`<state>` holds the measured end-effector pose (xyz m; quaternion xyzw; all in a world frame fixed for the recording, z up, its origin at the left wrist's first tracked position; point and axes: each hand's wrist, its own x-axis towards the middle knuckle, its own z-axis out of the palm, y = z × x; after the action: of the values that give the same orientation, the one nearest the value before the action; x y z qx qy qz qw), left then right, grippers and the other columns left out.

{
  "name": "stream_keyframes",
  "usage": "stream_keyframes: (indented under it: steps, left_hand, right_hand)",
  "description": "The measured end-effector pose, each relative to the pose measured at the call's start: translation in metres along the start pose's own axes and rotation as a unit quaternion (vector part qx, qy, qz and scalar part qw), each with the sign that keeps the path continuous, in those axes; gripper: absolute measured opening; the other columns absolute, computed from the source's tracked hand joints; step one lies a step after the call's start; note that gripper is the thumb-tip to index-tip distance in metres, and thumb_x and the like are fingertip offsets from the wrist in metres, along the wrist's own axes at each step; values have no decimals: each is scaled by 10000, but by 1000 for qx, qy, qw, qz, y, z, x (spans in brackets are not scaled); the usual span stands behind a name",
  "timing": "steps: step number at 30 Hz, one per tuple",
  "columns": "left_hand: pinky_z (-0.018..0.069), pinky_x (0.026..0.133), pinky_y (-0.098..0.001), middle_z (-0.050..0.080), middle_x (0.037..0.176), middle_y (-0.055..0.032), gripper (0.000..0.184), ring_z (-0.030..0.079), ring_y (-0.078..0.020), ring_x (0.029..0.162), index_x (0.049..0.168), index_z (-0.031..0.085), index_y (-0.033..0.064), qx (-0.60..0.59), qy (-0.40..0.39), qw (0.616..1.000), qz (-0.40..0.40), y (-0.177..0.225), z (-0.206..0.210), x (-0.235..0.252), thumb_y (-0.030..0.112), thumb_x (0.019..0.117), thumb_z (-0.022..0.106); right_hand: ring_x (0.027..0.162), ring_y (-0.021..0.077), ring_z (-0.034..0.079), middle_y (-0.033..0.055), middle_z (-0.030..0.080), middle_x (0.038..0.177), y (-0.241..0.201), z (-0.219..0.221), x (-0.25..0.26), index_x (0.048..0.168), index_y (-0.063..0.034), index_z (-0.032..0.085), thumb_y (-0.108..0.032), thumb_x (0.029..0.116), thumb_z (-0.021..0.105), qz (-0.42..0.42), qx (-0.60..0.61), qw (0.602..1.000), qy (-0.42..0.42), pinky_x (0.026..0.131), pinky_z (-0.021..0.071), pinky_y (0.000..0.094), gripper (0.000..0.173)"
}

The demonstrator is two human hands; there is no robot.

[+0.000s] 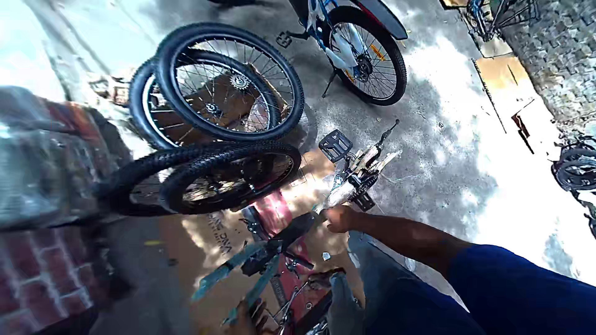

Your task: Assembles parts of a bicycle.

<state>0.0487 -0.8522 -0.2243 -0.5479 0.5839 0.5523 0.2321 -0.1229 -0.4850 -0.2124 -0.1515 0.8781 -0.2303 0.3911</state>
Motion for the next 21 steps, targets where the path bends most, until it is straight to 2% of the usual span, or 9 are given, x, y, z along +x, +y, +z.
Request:
stream_keyframes:
  steps: [1, 3, 5, 8, 11, 13, 15, 18, 21]
  left_hand:
    - [524, 909, -558, 586, 1375, -228, 635, 626, -347, 1164, 1563, 296, 59, 42, 2, 999, 31, -8, -3, -5, 429, 1080, 478]
    - [546, 890, -547, 645, 1259, -275, 609, 669, -368, 1073, 1516, 378, -6, 155, -2, 982, 104, -34, -14, -20, 281, 1036, 619]
    - [551, 956, -517, 679, 1231, -226, 643, 692, -324, 1080, 1516, 391, 15, 239, -31, 963, 122, -62, -24, -42, 240, 990, 684]
    - [538, 991, -507, 671, 1243, -236, 616, 680, -325, 1115, 1496, 413, -11, 191, -16, 973, 127, -100, -29, -61, 213, 985, 673]
    - [546, 933, -500, 659, 1226, -256, 513, 674, -323, 1065, 1462, 451, -26, 66, 57, 987, 133, -117, -31, -68, 213, 1033, 599]
    - [565, 856, -483, 641, 1227, -257, 460, 673, -315, 1015, 1446, 465, -38, 17, 79, 986, 143, -110, -37, -68, 228, 1075, 524]
    - [568, 831, -480, 648, 1229, -250, 430, 680, -320, 1017, 1402, 507, -46, 20, 87, 984, 157, -92, -48, -67, 251, 1092, 478]
    - [547, 931, -542, 683, 1197, -213, 434, 688, -331, 1061, 1326, 588, -13, 105, 108, 971, 187, -51, -76, -64, 331, 1097, 455]
    - [513, 954, -590, 692, 1190, -201, 531, 681, -353, 1059, 1380, 567, 18, 181, 117, 954, 210, 2, -104, -46, 447, 1080, 479]
  right_hand:
    - [1061, 377, 690, 191, 709, 1156, -12, 10, -12, 1347, -88, 622, -211, 919, 718, -8, 49, 999, 20, 902, 537, 634, 455]
    - [1057, 319, 697, 166, 711, 1157, -37, 45, -34, 1370, -64, 598, -220, 948, 703, 4, 167, 985, 33, 962, 548, 572, 462]
    - [1015, 262, 718, 139, 723, 1147, -68, 88, -53, 1370, -59, 579, -231, 967, 695, 29, 275, 961, 10, 941, 579, 502, 452]
    - [1060, 238, 702, 161, 690, 1225, -110, 135, -73, 1385, -28, 573, -205, 991, 635, 19, 378, 924, -62, 965, 572, 436, 436]
    - [955, 229, 705, 152, 694, 1160, -140, 154, -67, 1351, -38, 593, -289, 1035, 582, 1, 399, 902, -164, 848, 590, 423, 404]
    - [966, 246, 706, 161, 686, 1181, -159, 149, -53, 1350, -32, 587, -372, 1072, 511, 44, 408, 889, -205, 842, 591, 439, 446]
    - [1009, 253, 683, 161, 677, 1209, -181, 142, -38, 1379, -26, 560, -458, 1096, 424, 122, 431, 870, -208, 881, 555, 448, 534]
    - [1030, 254, 680, 151, 667, 1229, -214, 150, -15, 1416, -64, 522, -561, 1078, 384, 197, 496, 822, -200, 882, 555, 439, 616]
    - [1049, 297, 663, 192, 621, 1268, -244, 175, 14, 1452, -66, 479, -649, 1026, 438, 262, 558, 768, -172, 877, 556, 452, 723]
